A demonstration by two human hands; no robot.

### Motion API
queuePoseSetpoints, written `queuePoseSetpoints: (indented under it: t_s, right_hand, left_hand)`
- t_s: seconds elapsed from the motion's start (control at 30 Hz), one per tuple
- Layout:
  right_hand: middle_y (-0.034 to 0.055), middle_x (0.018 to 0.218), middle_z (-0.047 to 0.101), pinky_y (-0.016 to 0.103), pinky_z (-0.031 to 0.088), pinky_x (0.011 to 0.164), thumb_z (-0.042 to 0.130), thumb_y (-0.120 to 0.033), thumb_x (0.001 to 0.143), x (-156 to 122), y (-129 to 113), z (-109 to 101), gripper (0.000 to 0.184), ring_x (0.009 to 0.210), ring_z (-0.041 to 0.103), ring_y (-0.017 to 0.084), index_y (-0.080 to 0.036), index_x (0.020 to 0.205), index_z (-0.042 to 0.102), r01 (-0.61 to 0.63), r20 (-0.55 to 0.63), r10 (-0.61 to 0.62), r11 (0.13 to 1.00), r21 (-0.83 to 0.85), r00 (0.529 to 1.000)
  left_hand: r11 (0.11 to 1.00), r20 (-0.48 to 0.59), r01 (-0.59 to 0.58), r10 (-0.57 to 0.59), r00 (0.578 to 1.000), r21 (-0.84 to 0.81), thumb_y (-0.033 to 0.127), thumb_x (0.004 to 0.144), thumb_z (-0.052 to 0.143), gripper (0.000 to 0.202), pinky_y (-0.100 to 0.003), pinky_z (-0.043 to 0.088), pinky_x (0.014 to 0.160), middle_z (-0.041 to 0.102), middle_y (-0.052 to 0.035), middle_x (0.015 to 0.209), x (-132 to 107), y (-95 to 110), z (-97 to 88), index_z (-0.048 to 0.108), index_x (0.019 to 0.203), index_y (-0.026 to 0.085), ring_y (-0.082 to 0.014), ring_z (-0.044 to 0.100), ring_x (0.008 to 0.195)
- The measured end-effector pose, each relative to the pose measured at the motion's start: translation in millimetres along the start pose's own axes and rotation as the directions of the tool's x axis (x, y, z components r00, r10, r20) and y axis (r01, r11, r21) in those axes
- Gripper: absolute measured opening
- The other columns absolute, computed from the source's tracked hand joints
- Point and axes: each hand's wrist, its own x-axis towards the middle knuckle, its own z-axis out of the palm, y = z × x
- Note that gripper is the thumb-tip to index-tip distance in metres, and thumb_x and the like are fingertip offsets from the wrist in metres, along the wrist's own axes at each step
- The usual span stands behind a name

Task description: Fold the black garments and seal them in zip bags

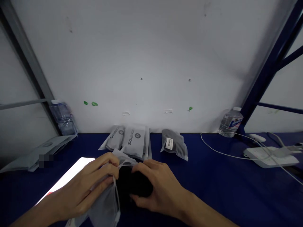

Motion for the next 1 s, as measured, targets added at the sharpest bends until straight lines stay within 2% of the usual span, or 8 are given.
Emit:
queuePoseSetpoints:
  t_s: [0.2, 0.3, 0.43, 0.57, 0.63, 0.83, 0.9, 1.0]
  right_hand:
    - [0.0046, 0.116, 0.063, 0.041, 0.048, 0.095, 0.084, -0.025, 0.058, -6.1, -4.1, -15.3, 0.074, 0.105, 0.06, 0.025, -0.026, 0.124, 0.053, 0.034, 0.168, -0.058, 0.989, 0.143, 0.984]
    - [0.0039, 0.122, 0.061, 0.039, 0.048, 0.096, 0.079, -0.017, 0.06, -7.1, -0.4, -17.5, 0.077, 0.109, 0.06, 0.024, -0.028, 0.13, 0.048, -0.001, 0.189, -0.038, 0.98, 0.201, 0.981]
    - [-0.0011, 0.097, 0.066, 0.032, 0.053, 0.074, 0.074, -0.014, 0.066, -3.8, 4.1, -10.0, 0.057, 0.082, 0.064, 0.018, -0.026, 0.116, 0.049, -0.075, 0.049, 0.065, 0.962, 0.262, 0.997]
    - [-0.0003, 0.099, 0.067, 0.033, 0.054, 0.075, 0.08, -0.021, 0.066, -2.5, 3.2, -0.2, 0.054, 0.086, 0.065, 0.02, -0.026, 0.111, 0.05, -0.076, -0.136, 0.119, 0.957, 0.281, 0.984]
    - [-0.0003, 0.1, 0.068, 0.033, 0.055, 0.076, 0.082, -0.022, 0.066, -3.1, 2.4, 3.8, 0.055, 0.087, 0.066, 0.02, -0.027, 0.112, 0.053, -0.029, -0.176, 0.076, 0.966, 0.255, 0.981]
    - [0.0079, 0.13, 0.059, 0.037, 0.054, 0.092, 0.076, -0.014, 0.074, -4.9, 10.0, 10.3, 0.067, 0.114, 0.061, 0.023, -0.027, 0.134, 0.051, 0.291, -0.183, -0.279, 0.956, 0.044, 0.943]
    - [0.01, 0.132, 0.056, 0.037, 0.054, 0.093, 0.073, -0.013, 0.076, -5.8, 13.8, 10.4, 0.065, 0.117, 0.059, 0.023, -0.026, 0.135, 0.049, 0.306, -0.181, -0.306, 0.952, -0.029, 0.935]
    - [0.0111, 0.126, 0.058, 0.035, 0.056, 0.087, 0.073, -0.014, 0.075, -7.2, 17.7, 10.0, 0.06, 0.112, 0.061, 0.023, -0.022, 0.129, 0.049, 0.275, -0.267, -0.277, 0.96, -0.048, 0.923]
  left_hand:
    - [0.999, -0.054, -0.001, 0.004, 0.999, 0.054, 0.007, 0.098, 0.037, 0.021, -0.032, 0.049, 0.074, 0.053, -0.0051, 0.103, -0.4, -5.4, 0.0, 0.054, 0.099, 0.02, -0.0182, 0.056, 0.089]
    - [0.997, -0.07, 0.001, 0.005, 0.998, 0.074, 0.008, 0.098, 0.039, 0.022, -0.03, 0.048, 0.07, 0.054, -0.0046, 0.102, -2.7, -5.8, -1.3, 0.056, 0.099, 0.02, -0.0175, 0.056, 0.087]
    - [0.995, -0.075, -0.017, 0.024, 0.997, 0.098, 0.004, 0.095, 0.041, 0.024, -0.028, 0.05, 0.071, 0.054, -0.0041, 0.102, -4.6, -6.4, -2.7, 0.058, 0.1, 0.021, -0.0162, 0.058, 0.086]
    - [0.989, -0.121, -0.079, 0.094, 0.988, 0.123, 0.0, 0.093, 0.042, 0.029, -0.026, 0.05, 0.071, 0.054, -0.0043, 0.104, -5.8, -7.0, -2.9, 0.06, 0.103, 0.021, -0.015, 0.058, 0.088]
    - [0.986, -0.136, -0.101, 0.119, 0.984, 0.136, -0.002, 0.093, 0.043, 0.032, -0.026, 0.049, 0.071, 0.054, -0.0045, 0.105, -6.0, -6.7, -2.0, 0.062, 0.105, 0.021, -0.0147, 0.058, 0.089]
    - [0.988, -0.148, -0.106, 0.122, 0.982, 0.108, -0.001, 0.094, 0.044, 0.031, -0.025, 0.049, 0.07, 0.055, -0.0045, 0.105, -5.3, -10.6, 3.0, 0.063, 0.105, 0.021, -0.0141, 0.058, 0.088]
    - [0.995, -0.173, -0.069, 0.081, 0.981, 0.075, 0.0, 0.095, 0.043, 0.031, -0.024, 0.048, 0.068, 0.056, -0.0045, 0.106, -5.2, -13.1, 4.0, 0.063, 0.105, 0.022, -0.0136, 0.058, 0.087]
    - [0.999, -0.226, -0.024, 0.03, 0.974, 0.029, 0.001, 0.095, 0.043, 0.031, -0.023, 0.046, 0.064, 0.057, -0.0036, 0.104, -4.9, -14.2, 4.6, 0.063, 0.106, 0.023, -0.0122, 0.059, 0.081]
